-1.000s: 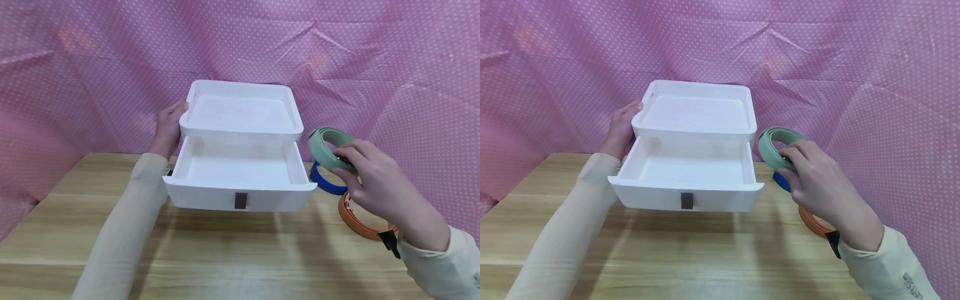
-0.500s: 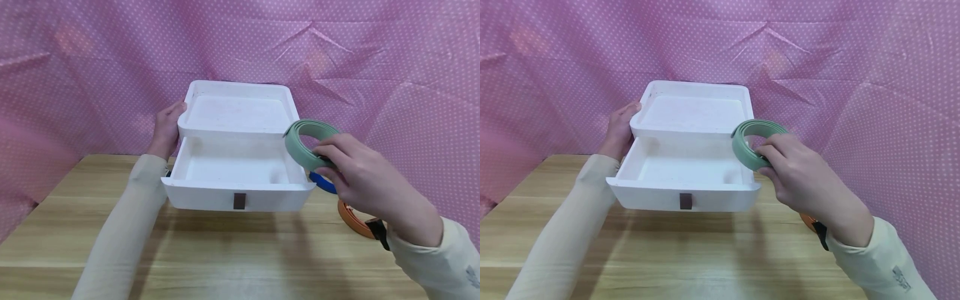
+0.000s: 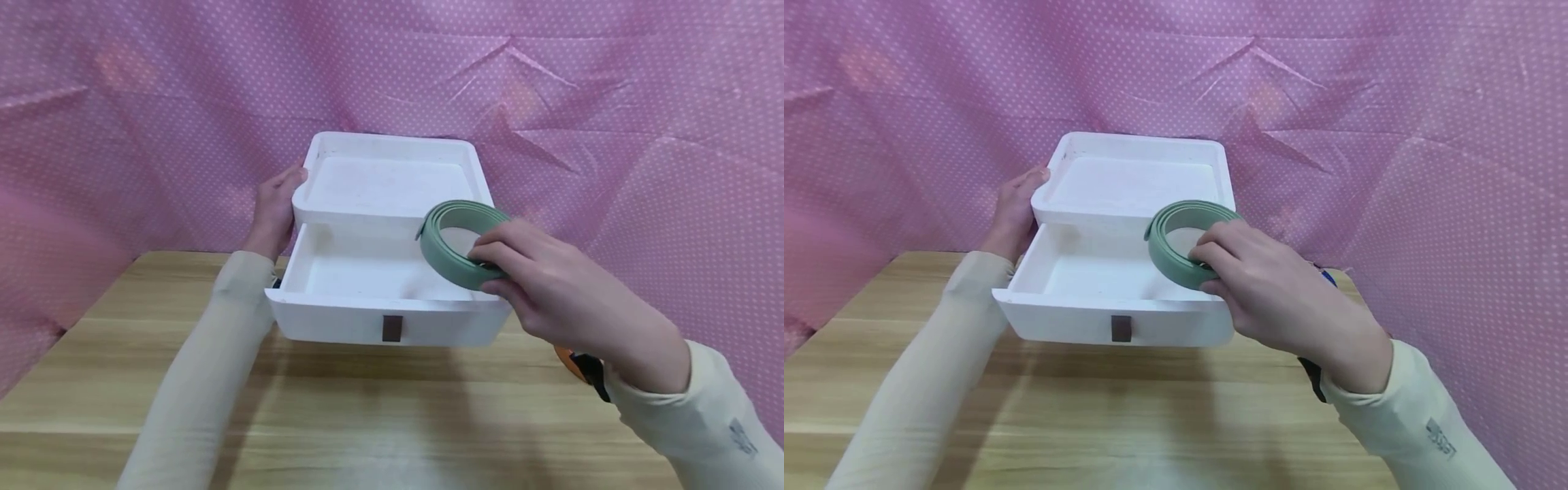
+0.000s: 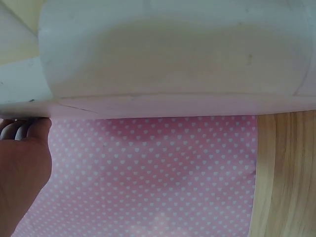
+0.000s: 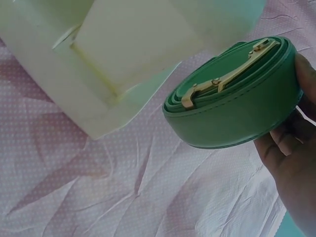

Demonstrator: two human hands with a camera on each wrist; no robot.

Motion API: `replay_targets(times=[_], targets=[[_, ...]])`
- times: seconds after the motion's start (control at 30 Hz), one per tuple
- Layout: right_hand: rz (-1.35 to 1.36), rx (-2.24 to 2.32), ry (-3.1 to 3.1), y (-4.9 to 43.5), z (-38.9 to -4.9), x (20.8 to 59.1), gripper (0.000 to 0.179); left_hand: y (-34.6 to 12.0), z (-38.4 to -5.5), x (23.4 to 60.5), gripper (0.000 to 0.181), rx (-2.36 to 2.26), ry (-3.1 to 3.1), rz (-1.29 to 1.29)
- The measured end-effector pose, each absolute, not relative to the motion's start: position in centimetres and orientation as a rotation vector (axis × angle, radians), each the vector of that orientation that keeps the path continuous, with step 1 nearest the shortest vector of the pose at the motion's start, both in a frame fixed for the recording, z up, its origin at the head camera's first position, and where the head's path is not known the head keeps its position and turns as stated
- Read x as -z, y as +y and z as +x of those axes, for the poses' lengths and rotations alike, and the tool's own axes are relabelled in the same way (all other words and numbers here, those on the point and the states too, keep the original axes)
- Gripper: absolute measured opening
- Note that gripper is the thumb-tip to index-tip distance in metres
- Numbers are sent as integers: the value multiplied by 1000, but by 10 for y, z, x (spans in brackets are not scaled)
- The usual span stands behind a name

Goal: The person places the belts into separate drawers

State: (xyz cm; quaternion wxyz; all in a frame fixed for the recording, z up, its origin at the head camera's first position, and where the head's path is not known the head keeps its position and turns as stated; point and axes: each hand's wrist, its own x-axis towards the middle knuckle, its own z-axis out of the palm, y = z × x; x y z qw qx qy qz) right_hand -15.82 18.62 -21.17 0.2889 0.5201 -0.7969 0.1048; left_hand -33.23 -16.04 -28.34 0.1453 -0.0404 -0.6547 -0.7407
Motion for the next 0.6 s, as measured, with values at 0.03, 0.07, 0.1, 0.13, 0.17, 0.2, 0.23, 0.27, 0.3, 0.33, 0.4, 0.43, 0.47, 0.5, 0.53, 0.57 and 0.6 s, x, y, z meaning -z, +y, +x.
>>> replay_targets(times=[0.03,0.07,0.1,0.13,0.17,0.2,0.23,0.27,0.3,0.33,0.4,0.43,0.47,0.5,0.53,0.57,0.6], targets=[[1398,-283,-2139,185,-158,211,35,-161,-332,283,44,2132,-1892,-111],[1403,-283,-2151,183,-158,211,29,-161,-331,283,44,2133,-1896,-107],[1409,-286,-2161,182,-158,211,25,-161,-331,282,43,2140,-1894,-105],[1413,-287,-2172,180,-158,212,23,-161,-330,283,43,2137,-1900,-104],[1419,-289,-2182,179,-158,212,25,-161,-330,283,43,2136,-1904,-105],[1426,-291,-2190,177,-158,213,29,-161,-329,283,44,2139,-1903,-108],[1432,-292,-2197,175,-158,213,31,-162,-329,283,44,2136,-1901,-113],[1437,-295,-2202,173,-158,214,31,-162,-329,283,44,2133,-1899,-117],[1442,-297,-2206,171,-159,215,31,-162,-329,283,45,2133,-1895,-121],[1446,-300,-2210,169,-160,216,31,-162,-329,283,45,2131,-1891,-123],[1463,-308,-2217,165,-161,218,30,-163,-329,282,45,2132,-1883,-122],[1470,-311,-2218,164,-162,219,30,-163,-329,282,45,2134,-1880,-122],[1475,-315,-2219,162,-164,220,30,-162,-330,282,45,2141,-1877,-117],[1478,-317,-2221,161,-165,221,31,-162,-330,282,45,2143,-1878,-116],[1481,-319,-2227,160,-166,222,31,-162,-330,283,44,2140,-1881,-114],[1482,-320,-2235,159,-168,223,31,-161,-330,283,44,2141,-1884,-114],[1478,-318,-2242,158,-170,224,31,-161,-331,283,44,2138,-1887,-112]])
